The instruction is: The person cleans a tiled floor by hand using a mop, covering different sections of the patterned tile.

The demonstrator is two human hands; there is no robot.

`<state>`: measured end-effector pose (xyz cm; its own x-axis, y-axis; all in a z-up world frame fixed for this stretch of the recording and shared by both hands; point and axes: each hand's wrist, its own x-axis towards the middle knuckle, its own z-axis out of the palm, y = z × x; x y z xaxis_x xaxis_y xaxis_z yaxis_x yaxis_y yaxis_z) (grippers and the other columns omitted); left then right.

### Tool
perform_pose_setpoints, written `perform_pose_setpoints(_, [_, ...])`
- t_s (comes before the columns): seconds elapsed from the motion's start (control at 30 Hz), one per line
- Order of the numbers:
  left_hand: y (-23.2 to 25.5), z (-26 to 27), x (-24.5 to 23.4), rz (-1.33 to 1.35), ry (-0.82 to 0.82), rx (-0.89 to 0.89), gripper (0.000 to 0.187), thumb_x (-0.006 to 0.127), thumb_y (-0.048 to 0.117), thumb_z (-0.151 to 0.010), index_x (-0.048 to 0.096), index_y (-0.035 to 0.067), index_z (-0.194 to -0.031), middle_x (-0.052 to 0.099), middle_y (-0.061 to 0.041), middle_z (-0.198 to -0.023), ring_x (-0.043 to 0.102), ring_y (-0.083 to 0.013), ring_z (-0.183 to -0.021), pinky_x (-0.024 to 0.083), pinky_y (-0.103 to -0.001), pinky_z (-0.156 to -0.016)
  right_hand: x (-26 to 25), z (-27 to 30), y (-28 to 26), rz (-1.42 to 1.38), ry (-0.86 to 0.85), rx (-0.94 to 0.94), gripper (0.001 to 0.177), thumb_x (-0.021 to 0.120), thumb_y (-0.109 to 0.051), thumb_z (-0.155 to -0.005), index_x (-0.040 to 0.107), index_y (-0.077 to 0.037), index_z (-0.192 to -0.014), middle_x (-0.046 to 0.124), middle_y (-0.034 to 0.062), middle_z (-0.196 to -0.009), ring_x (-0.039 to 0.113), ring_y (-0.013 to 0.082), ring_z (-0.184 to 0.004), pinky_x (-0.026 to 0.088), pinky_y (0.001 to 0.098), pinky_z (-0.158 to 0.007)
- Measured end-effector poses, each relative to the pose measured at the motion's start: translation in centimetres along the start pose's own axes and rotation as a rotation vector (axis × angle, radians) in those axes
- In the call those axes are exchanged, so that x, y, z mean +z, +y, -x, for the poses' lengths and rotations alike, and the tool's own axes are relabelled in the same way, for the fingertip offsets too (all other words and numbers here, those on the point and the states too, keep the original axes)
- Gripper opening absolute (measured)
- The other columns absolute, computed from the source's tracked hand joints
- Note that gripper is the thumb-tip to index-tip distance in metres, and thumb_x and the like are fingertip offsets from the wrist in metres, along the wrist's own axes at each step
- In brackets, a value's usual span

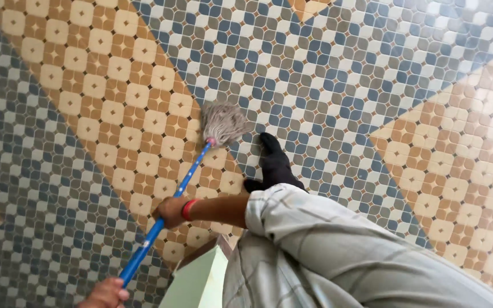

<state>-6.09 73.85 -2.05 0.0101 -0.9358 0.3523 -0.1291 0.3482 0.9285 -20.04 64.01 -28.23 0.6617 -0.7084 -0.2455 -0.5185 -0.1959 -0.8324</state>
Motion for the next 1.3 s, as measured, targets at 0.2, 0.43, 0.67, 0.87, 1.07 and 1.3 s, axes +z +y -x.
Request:
perform_pose_setpoints(0.2, [-1.1, 16.5, -9.6, -0.218, -0.134, -0.009, 0.035, 0.051, 0.034, -0.109, 0.050, 0.004, -0.092, 0.065, -0.007, -0.087, 0.069, -0.0228, -0.093, 0.056, -0.047, -0.096, 9.2, 2.7, -6.0, 0.058, -0.244, -0.194, 0.058, 0.082, -0.050, -0.074, 0.068, -0.022, -0.123, 0.073, 0.0064, -0.111, 0.069, 0.0294, -0.104, 0.054, 0.0428, -0.089])
perform_pose_setpoints(0.43, [1.6, 23.7, -8.4, -0.432, 0.283, -0.057, 0.034, 0.053, 0.024, -0.110, 0.046, -0.005, -0.094, 0.060, -0.015, -0.082, 0.067, -0.0254, -0.082, 0.059, -0.042, -0.080, 8.6, 9.7, -8.1, 0.098, -0.400, -0.184, 0.044, 0.069, -0.055, -0.087, 0.072, -0.026, -0.120, 0.077, 0.0028, -0.108, 0.072, 0.0266, -0.107, 0.056, 0.0412, -0.092])
perform_pose_setpoints(0.67, [-0.1, 21.7, 5.1, -0.110, 0.812, -0.108, 0.035, 0.059, 0.013, -0.113, 0.048, 0.004, -0.081, 0.054, -0.010, -0.067, 0.065, -0.0230, -0.059, 0.063, -0.039, -0.068, 6.4, 14.6, 0.0, 0.259, -0.266, -0.043, 0.042, 0.071, -0.059, -0.085, 0.074, -0.023, -0.106, 0.074, 0.0051, -0.104, 0.068, 0.0305, -0.108, 0.056, 0.0457, -0.089])
perform_pose_setpoints(0.87, [-9.7, 21.6, 19.1, 0.324, 0.415, -0.421, 0.032, 0.059, 0.025, -0.108, 0.059, 0.004, -0.083, 0.068, -0.015, -0.082, 0.073, -0.0327, -0.098, 0.055, -0.051, -0.098, -0.3, 26.0, 16.4, 0.231, -0.032, 0.343, 0.033, 0.078, -0.042, -0.080, 0.070, -0.018, -0.100, 0.071, 0.0083, -0.107, 0.068, 0.0319, -0.107, 0.057, 0.0460, -0.087])
perform_pose_setpoints(1.07, [-10.3, 20.9, 34.7, 0.207, -0.383, -0.380, 0.023, 0.072, 0.025, -0.099, 0.060, 0.007, -0.094, 0.072, -0.008, -0.111, 0.066, -0.0223, -0.124, 0.052, -0.036, -0.099, -5.3, 39.8, 30.8, 0.354, 0.352, 0.493, 0.024, 0.077, -0.028, -0.081, 0.070, -0.012, -0.097, 0.067, 0.0118, -0.112, 0.059, 0.0335, -0.121, 0.051, 0.0449, -0.103])
perform_pose_setpoints(1.3, [-5.5, 19.6, 26.4, 0.200, -0.548, -0.158, 0.026, 0.074, 0.020, -0.101, 0.057, 0.006, -0.088, 0.067, -0.006, -0.094, 0.069, -0.0249, -0.117, 0.054, -0.040, -0.105, 0.6, 36.8, 25.0, 0.350, 0.466, 0.444, 0.021, 0.078, -0.023, -0.075, 0.070, -0.016, -0.093, 0.067, 0.0092, -0.104, 0.057, 0.0303, -0.116, 0.048, 0.0430, -0.106])
